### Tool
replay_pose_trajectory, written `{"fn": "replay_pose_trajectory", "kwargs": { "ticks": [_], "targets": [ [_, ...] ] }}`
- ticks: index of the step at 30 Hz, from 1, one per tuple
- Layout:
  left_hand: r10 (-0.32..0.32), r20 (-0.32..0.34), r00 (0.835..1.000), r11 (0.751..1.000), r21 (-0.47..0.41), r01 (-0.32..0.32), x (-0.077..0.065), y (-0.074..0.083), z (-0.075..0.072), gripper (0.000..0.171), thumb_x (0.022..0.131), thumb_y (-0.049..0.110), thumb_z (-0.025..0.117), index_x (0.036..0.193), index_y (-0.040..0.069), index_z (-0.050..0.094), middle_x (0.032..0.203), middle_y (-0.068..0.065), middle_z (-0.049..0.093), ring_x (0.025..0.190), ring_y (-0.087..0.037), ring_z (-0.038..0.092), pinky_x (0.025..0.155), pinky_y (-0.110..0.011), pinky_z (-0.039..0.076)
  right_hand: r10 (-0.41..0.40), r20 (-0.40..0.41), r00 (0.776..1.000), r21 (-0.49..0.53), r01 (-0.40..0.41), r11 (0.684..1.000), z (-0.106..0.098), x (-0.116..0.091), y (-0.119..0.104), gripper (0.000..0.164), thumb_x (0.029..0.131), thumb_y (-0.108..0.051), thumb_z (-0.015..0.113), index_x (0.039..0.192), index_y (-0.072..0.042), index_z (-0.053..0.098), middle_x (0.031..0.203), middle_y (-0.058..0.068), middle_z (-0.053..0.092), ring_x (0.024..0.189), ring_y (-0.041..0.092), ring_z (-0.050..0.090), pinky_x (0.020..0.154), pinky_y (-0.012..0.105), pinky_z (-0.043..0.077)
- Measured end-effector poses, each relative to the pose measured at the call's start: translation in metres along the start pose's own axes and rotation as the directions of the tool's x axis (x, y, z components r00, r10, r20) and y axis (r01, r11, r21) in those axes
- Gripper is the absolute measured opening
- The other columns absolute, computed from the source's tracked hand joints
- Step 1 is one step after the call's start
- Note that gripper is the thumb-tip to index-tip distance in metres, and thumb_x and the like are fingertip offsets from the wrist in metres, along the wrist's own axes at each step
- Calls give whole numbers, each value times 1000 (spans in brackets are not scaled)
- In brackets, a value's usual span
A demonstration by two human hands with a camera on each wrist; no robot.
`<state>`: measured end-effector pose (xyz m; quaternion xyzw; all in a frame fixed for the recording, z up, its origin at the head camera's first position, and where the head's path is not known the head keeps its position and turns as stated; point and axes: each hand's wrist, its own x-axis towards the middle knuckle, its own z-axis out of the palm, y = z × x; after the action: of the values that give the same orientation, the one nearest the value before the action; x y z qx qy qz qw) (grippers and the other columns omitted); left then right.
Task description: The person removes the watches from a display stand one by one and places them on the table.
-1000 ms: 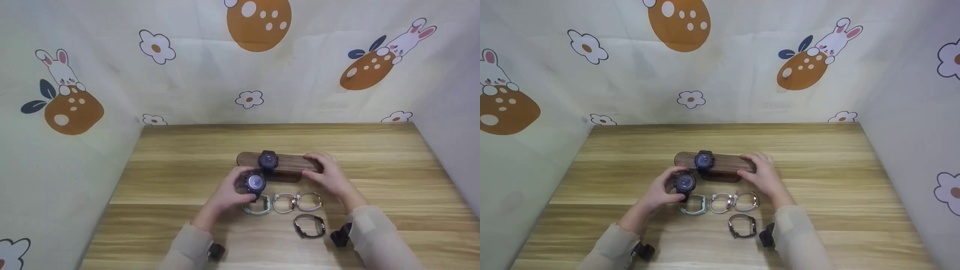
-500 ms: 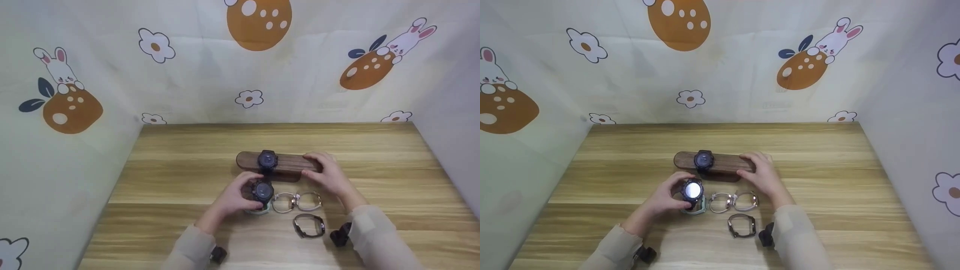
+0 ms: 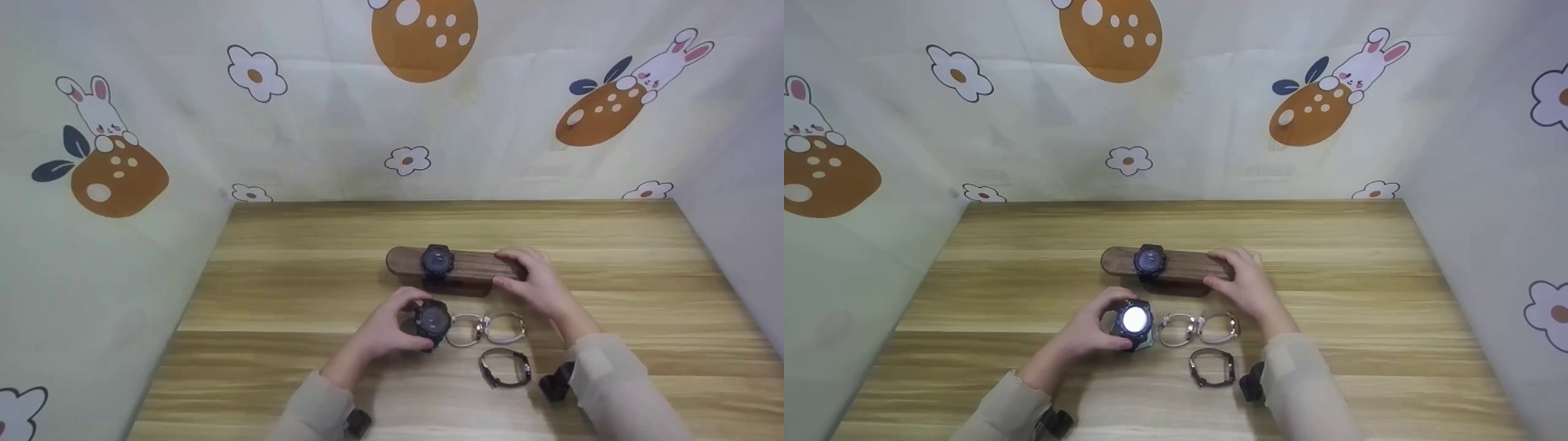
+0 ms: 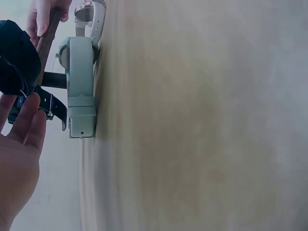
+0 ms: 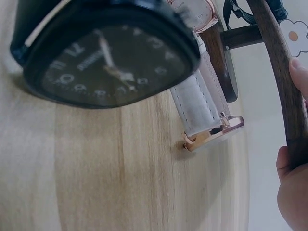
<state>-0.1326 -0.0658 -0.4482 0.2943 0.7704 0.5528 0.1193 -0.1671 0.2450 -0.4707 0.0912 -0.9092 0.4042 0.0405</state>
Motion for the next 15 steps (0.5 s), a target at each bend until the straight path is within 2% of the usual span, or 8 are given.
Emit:
{"fn": "replay_pose_trajectory", "kwargs": {
  "ticks": [7,12,15],
  "targets": [
    [-10,0,1000,1000,23,9,3,-34,8,66,61,21,85,121,18,58,120,5,54,108,-18,51,101,-46,34,-7,-3,1000,0,7,1000,-1,0,0,53,76,-25,76,124,-11,58,125,15,53,114,33,40,98,55,33],
    [-33,23,999,995,95,30,1,-36,11,66,59,30,86,118,28,58,119,14,54,114,-18,46,102,-50,27,3,3,1000,-7,-3,1000,-1,0,0,54,77,-28,76,125,-12,57,127,14,52,116,34,39,99,56,32],
    [-20,48,999,991,133,14,1,-36,14,66,58,32,86,117,30,58,119,15,54,115,-17,42,103,-51,25,4,1,1000,-7,-4,1000,0,0,0,55,77,-27,76,125,-12,57,127,15,51,117,34,40,99,56,32]
  ]
}}
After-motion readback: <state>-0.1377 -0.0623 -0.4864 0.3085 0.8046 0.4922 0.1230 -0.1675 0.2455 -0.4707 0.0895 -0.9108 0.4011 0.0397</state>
